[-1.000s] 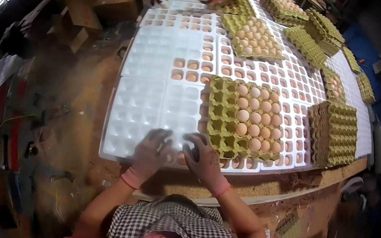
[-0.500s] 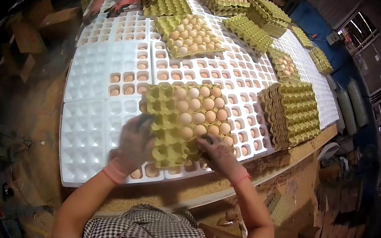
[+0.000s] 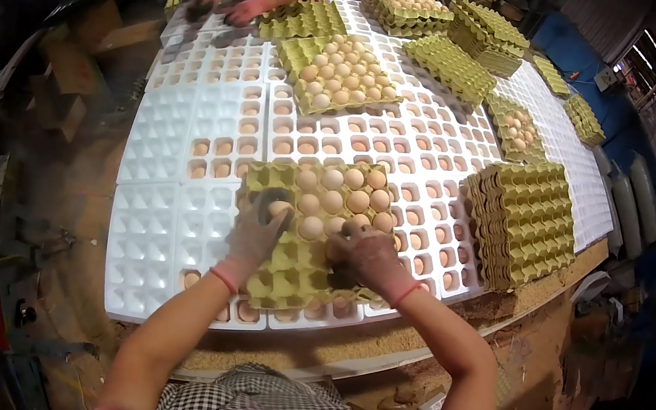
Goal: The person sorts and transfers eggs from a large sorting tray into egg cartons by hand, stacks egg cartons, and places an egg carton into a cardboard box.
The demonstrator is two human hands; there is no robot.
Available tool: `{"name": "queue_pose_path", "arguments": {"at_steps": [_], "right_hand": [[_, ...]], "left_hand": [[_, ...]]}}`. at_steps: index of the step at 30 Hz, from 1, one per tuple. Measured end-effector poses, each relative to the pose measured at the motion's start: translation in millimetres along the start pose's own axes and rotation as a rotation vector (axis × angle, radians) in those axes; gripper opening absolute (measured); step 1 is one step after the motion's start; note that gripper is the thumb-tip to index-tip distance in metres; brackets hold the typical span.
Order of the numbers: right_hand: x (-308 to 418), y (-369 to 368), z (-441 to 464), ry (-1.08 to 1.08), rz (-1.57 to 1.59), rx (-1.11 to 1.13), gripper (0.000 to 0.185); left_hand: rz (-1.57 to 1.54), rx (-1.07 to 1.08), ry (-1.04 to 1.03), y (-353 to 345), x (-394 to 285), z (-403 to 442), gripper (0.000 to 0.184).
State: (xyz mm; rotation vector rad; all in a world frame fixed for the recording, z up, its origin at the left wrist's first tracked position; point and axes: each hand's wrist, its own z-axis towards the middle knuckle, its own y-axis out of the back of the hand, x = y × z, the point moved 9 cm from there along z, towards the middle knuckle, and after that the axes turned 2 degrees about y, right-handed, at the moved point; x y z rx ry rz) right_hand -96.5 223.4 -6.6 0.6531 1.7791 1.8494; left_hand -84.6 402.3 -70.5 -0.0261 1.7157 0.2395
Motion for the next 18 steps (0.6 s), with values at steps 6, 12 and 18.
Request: {"name": "queue_pose_path", "arguments": {"at_steps": [6,12,18], "right_hand": [[-64,14,-10,-0.201,0.511,-0.225,0.061],[-33,-29,29,-0.114,-0.023,0.067,0.032],[60,57,55,0.096,0.478,-0.118,0.046]], "left_hand": [[1.188,0.395,-0.422,-73,-36,-11,0.047],[1.181,0.178,-0.425,-50,-32,-20,0.051],[0.431,-0.261,-0.235,160,-30,-72,0.045]]}}
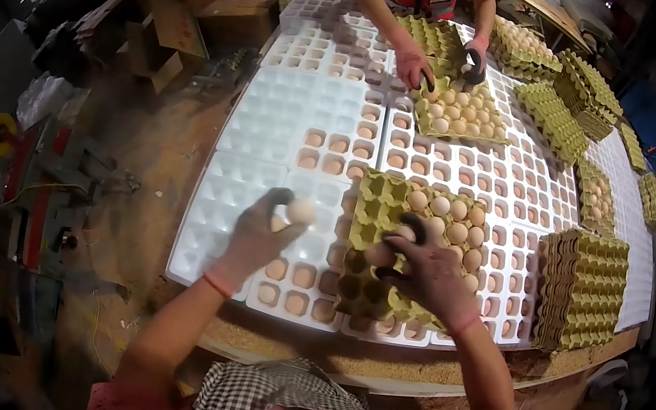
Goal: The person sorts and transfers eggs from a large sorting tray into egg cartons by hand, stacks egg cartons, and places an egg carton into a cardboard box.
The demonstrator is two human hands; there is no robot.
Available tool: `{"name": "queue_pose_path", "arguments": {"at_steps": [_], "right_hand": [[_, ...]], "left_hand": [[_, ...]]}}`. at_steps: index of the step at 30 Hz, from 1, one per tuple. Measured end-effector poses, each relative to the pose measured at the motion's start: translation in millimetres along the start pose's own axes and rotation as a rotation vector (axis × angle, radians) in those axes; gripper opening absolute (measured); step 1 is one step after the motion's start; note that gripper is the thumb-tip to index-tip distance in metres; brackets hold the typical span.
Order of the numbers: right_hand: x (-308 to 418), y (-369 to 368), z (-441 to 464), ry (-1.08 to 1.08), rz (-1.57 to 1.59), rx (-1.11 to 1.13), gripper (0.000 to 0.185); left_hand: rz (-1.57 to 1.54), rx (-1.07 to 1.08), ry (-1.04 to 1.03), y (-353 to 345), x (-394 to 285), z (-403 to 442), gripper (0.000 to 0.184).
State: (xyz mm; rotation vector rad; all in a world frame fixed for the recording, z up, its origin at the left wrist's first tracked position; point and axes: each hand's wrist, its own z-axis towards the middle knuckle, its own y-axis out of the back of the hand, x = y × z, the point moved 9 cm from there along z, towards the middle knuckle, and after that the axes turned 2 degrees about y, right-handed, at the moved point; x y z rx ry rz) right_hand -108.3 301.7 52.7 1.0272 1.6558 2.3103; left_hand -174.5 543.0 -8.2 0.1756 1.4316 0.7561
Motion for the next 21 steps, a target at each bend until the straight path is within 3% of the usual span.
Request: {"name": "queue_pose_path", "arguments": {"at_steps": [2,3,4,6,7,9,12,14,16,19,21], "right_hand": [[36,-43,30,0.158,-0.152,0.022,0.037],[44,-73,42,0.246,-0.277,-0.08,0.029],[42,-103,55,0.203,-0.238,-0.013,0.023],[28,-164,69,0.152,-0.472,0.253,0.025],[24,-162,71,0.145,-0.486,0.252,0.025],[31,-117,83,0.015,-0.199,0.093,0.029],[14,-112,102,-0.109,-0.026,-0.038,0.033],[-16,-164,106,-0.211,-0.223,0.325,0.037],[-15,-169,116,-0.041,-0.192,0.112,0.037],[-4,-110,139,-0.216,0.004,-0.272,0.036],[-12,-125,151,-0.202,-0.166,-0.229,0.029]], "left_hand": [[0.089,0.02,0.053,13,24,-10,0.045],[0.222,0.1,0.035,4,36,-15,0.044],[0.352,0.184,0.017,-5,45,-19,0.043],[0.379,0.296,0.07,-16,52,-14,0.035],[0.254,0.182,0.04,-8,51,-6,0.031],[0.036,-0.025,-0.006,13,38,8,0.02],[-0.051,-0.08,-0.125,7,28,23,0.025],[0.241,0.125,-0.158,-26,38,29,0.031],[0.345,0.184,-0.305,-38,42,31,0.034],[0.169,0.043,-0.176,-21,46,49,0.041],[0.04,-0.058,-0.182,-16,46,61,0.044]]}}
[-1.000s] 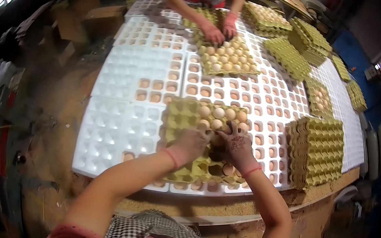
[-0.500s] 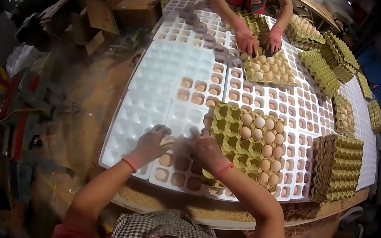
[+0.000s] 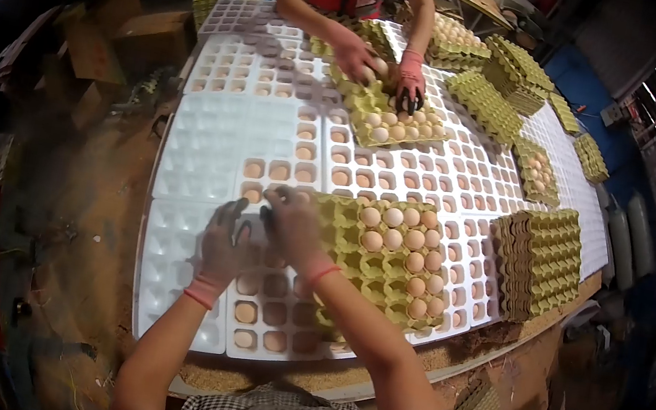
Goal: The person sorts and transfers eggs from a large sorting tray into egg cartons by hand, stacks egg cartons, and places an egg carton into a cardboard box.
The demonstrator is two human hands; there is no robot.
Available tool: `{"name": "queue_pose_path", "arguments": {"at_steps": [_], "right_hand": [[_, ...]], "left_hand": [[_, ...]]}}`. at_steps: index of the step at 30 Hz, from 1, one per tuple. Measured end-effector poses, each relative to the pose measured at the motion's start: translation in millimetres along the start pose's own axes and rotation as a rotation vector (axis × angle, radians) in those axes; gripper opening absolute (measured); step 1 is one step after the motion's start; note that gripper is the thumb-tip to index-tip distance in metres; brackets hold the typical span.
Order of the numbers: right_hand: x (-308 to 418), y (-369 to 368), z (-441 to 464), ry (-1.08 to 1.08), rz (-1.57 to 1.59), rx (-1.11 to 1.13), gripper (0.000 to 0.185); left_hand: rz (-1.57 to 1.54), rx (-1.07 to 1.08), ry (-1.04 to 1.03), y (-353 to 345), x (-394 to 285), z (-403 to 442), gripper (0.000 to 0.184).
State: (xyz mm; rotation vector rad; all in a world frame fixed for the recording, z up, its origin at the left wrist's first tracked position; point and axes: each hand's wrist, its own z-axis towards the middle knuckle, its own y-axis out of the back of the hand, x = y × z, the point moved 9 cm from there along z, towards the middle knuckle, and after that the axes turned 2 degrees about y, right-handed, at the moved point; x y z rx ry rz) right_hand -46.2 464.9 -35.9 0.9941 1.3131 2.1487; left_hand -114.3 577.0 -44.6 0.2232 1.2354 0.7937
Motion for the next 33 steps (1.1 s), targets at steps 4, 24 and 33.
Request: {"name": "queue_pose_path", "arguments": {"at_steps": [4,24,33], "right_hand": [[-22,-15,-26,0.196,0.002,-0.073,0.033],[-172,129,-54,0.15,-0.384,0.142,0.021],[-246,162,-58,-0.115,0.092,0.162,0.06]], "left_hand": [[-0.145,-0.052,-0.048,-6,-30,26,0.055],[0.136,0.413,-0.213,-175,-135,81,0.046],[0.49,0.508,-0.361,-218,-128,51,0.056]]}}
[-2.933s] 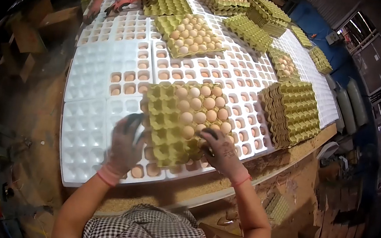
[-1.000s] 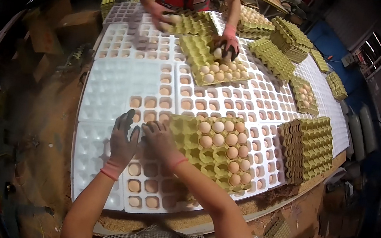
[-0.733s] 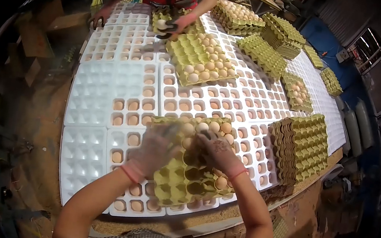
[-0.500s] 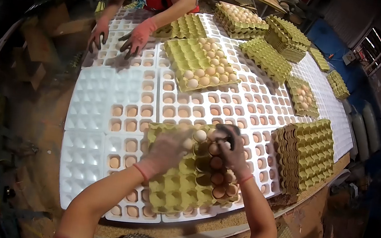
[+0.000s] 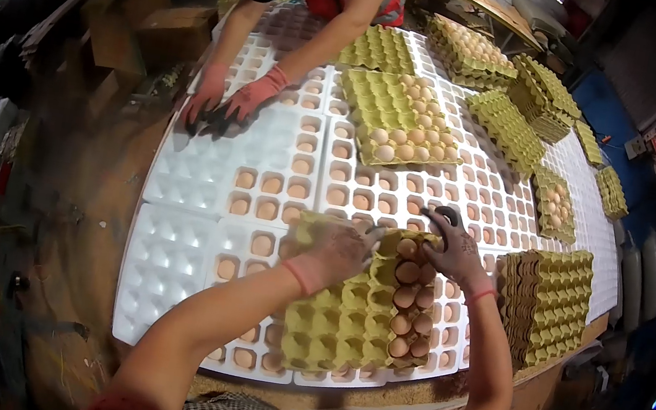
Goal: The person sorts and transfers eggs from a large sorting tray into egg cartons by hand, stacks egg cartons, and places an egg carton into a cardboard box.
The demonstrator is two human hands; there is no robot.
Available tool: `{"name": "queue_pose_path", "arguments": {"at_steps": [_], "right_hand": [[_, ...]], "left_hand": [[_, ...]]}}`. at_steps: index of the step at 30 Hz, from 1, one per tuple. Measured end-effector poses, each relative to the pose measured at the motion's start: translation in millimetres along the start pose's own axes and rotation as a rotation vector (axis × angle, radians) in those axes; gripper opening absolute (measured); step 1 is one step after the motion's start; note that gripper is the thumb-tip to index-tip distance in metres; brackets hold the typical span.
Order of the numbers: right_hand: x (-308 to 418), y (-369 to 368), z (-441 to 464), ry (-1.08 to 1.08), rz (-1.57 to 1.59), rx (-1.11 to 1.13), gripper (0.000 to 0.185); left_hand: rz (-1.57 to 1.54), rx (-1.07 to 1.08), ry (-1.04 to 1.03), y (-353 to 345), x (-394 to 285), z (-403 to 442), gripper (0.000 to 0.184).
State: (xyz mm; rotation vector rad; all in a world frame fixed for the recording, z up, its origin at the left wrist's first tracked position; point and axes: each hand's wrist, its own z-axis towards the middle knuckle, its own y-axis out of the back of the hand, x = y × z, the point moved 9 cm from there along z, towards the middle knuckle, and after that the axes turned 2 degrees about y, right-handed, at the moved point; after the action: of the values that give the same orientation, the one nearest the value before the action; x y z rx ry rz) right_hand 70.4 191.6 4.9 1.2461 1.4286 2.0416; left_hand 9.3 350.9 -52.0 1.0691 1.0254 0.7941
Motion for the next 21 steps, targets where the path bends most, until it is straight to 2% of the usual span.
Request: {"name": "queue_pose_path", "arguments": {"at_steps": [1,2,3,5,7,8,9,11,12,14,16,17,19,20,21], "right_hand": [[15,-9,0,0.021,-0.344,0.122,0.053],[21,-23,2,-0.033,-0.482,0.218,0.039],[18,-32,4,0.015,-0.392,0.25,0.033],[4,-30,7,0.029,-0.318,0.256,0.026],[21,-7,5,-0.057,-0.282,0.143,0.031],[34,-5,8,-0.082,-0.163,0.143,0.038],[69,-3,14,0.033,-0.118,0.098,0.04],[145,-23,23,0.235,-0.017,0.04,0.039],[183,-39,31,0.334,0.032,0.021,0.037],[234,-92,50,0.41,-0.001,0.043,0.03],[250,-164,69,0.447,-0.163,0.131,0.023],[245,-199,75,0.452,-0.206,0.156,0.021],[257,-224,81,0.447,-0.363,0.126,0.023],[269,-227,84,0.447,-0.369,0.126,0.023],[285,-215,88,0.454,-0.121,0.036,0.026]], "left_hand": [[-0.123,-0.047,-0.014,7,-8,-5,0.055],[-0.239,-0.094,-0.016,19,-7,-20,0.054],[-0.22,-0.093,0.028,31,2,-41,0.054],[-0.328,-0.267,-0.015,79,12,-92,0.057],[-0.746,-0.184,0.195,102,67,-152,0.062],[-0.817,-0.194,0.345,115,96,-188,0.058],[-0.953,-0.289,0.527,101,138,-231,0.059],[-0.859,-0.455,0.852,104,193,-307,0.057],[-0.955,-0.575,0.923,110,202,-331,0.054],[-1.064,-0.575,1.087,112,206,-355,0.053],[-0.939,-0.626,0.892,108,209,-357,0.053],[-0.744,-0.557,0.798,112,205,-349,0.052],[-0.602,-0.515,0.693,107,195,-331,0.051],[-0.531,-0.474,0.639,105,189,-320,0.051],[-0.454,-0.429,0.611,101,185,-308,0.051]]}}
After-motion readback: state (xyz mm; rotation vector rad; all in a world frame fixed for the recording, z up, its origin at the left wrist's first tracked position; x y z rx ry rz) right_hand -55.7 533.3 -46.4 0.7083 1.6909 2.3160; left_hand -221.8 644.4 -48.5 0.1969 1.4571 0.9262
